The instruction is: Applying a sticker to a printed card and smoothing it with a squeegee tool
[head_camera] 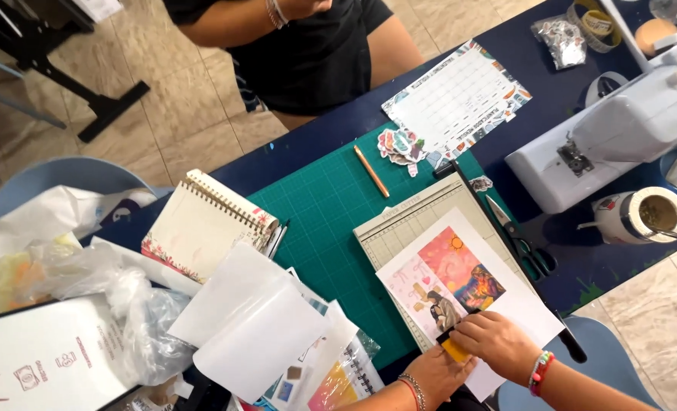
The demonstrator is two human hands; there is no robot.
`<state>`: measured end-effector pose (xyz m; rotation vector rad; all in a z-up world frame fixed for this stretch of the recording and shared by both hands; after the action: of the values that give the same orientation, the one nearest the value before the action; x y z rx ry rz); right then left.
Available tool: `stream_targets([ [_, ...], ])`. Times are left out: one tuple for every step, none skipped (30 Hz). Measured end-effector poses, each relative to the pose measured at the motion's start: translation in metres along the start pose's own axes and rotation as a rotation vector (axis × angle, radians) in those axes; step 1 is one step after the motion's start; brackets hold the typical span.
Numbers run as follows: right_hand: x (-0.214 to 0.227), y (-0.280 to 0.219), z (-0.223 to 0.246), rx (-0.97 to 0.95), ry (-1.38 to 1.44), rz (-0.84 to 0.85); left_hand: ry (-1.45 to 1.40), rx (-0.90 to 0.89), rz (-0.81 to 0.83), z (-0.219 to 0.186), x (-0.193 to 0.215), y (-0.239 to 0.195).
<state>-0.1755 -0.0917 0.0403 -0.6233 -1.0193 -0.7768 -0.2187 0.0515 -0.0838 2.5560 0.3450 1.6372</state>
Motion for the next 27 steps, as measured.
stream_targets([
  [0.000, 0.004, 0.000, 0.042, -0.019, 0.020, -0.024, 0.023, -0.008, -0.002, 0.001, 0.002],
  [0.001, 0.011, 0.000, 0.048, -0.014, 0.031, -0.032, 0.033, -0.011, -0.005, 0.013, 0.006],
  [0.002, 0.019, 0.002, 0.092, -0.087, 0.025, -0.009, 0.072, 0.033, -0.007, 0.024, 0.009],
  [0.002, 0.029, 0.003, 0.138, -0.161, 0.014, 0.019, 0.111, 0.079, -0.005, 0.035, 0.012],
  [-0.001, 0.043, -0.001, 0.146, -0.158, 0.020, 0.017, 0.120, 0.077, 0.000, 0.030, 0.010],
  [-0.002, 0.053, -0.003, 0.121, -0.197, -0.036, 0.085, 0.094, 0.052, -0.002, 0.024, 0.008],
  [-0.004, 0.064, -0.004, 0.095, -0.235, -0.092, 0.154, 0.069, 0.029, -0.005, 0.017, 0.005],
  [-0.002, 0.077, -0.009, 0.111, -0.228, -0.077, 0.145, 0.089, 0.024, -0.007, 0.010, 0.006],
  [0.002, 0.090, -0.012, 0.135, -0.226, -0.080, 0.213, 0.114, 0.039, -0.010, 0.003, 0.008],
  [0.004, 0.105, -0.016, 0.154, -0.227, -0.093, 0.288, 0.132, 0.059, -0.008, -0.004, 0.008],
  [0.008, 0.112, -0.014, 0.165, -0.222, -0.088, 0.286, 0.144, 0.059, -0.008, -0.006, 0.007],
  [0.013, 0.118, -0.014, 0.154, -0.225, -0.068, 0.278, 0.122, 0.101, -0.008, -0.010, 0.008],
  [0.017, 0.124, -0.015, 0.143, -0.228, -0.048, 0.270, 0.099, 0.142, -0.008, -0.014, 0.010],
  [0.014, 0.129, -0.020, 0.148, -0.227, -0.037, 0.263, 0.106, 0.137, -0.006, -0.013, 0.010],
  [0.010, 0.134, -0.025, 0.142, -0.267, -0.027, 0.301, 0.099, 0.131, -0.005, -0.012, 0.010],
  [0.004, 0.139, -0.027, 0.138, -0.298, -0.018, 0.335, 0.095, 0.132, -0.007, -0.011, 0.006],
  [0.009, 0.145, -0.026, 0.145, -0.288, -0.009, 0.325, 0.106, 0.135, -0.011, -0.007, 0.008],
  [0.013, 0.155, -0.027, 0.137, -0.280, -0.003, 0.351, 0.099, 0.158, -0.009, -0.004, 0.008],
  [0.018, 0.165, -0.027, 0.129, -0.272, 0.002, 0.377, 0.093, 0.182, -0.008, -0.001, 0.009],
  [0.020, 0.170, -0.027, 0.133, -0.266, -0.001, 0.376, 0.097, 0.189, -0.008, 0.000, 0.006],
  [0.021, 0.174, -0.027, 0.105, -0.284, 0.037, 0.352, 0.127, 0.095, -0.008, 0.005, 0.005],
  [0.024, 0.179, -0.030, 0.079, -0.310, 0.073, 0.334, 0.157, -0.005, -0.006, 0.010, 0.007],
  [0.027, 0.183, -0.029, 0.085, -0.312, 0.070, 0.340, 0.163, -0.006, -0.011, 0.022, 0.010],
  [0.030, 0.191, -0.035, -0.036, -0.247, 0.115, 0.355, 0.164, -0.009, -0.010, 0.033, 0.012],
  [0.033, 0.198, -0.041, -0.157, -0.181, 0.159, 0.370, 0.166, -0.012, -0.010, 0.046, 0.015],
  [0.031, 0.187, -0.044, -0.156, -0.185, 0.152, 0.378, 0.163, -0.012, -0.005, 0.057, 0.013],
  [0.036, 0.176, -0.048, -0.213, -0.146, -0.048, 0.352, 0.129, -0.040, -0.001, 0.070, 0.012],
])
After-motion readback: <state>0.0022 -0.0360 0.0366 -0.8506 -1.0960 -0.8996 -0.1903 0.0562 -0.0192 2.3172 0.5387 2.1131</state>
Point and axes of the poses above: each hand's wrist, its own y-axis towards the middle knuckle, its own x-axis out of the back of the hand, z = x × y, the point moved 4 cm from there along y, towards the middle knuckle, and after that the axes turned 5 degrees about y, right-handed, at the moved point
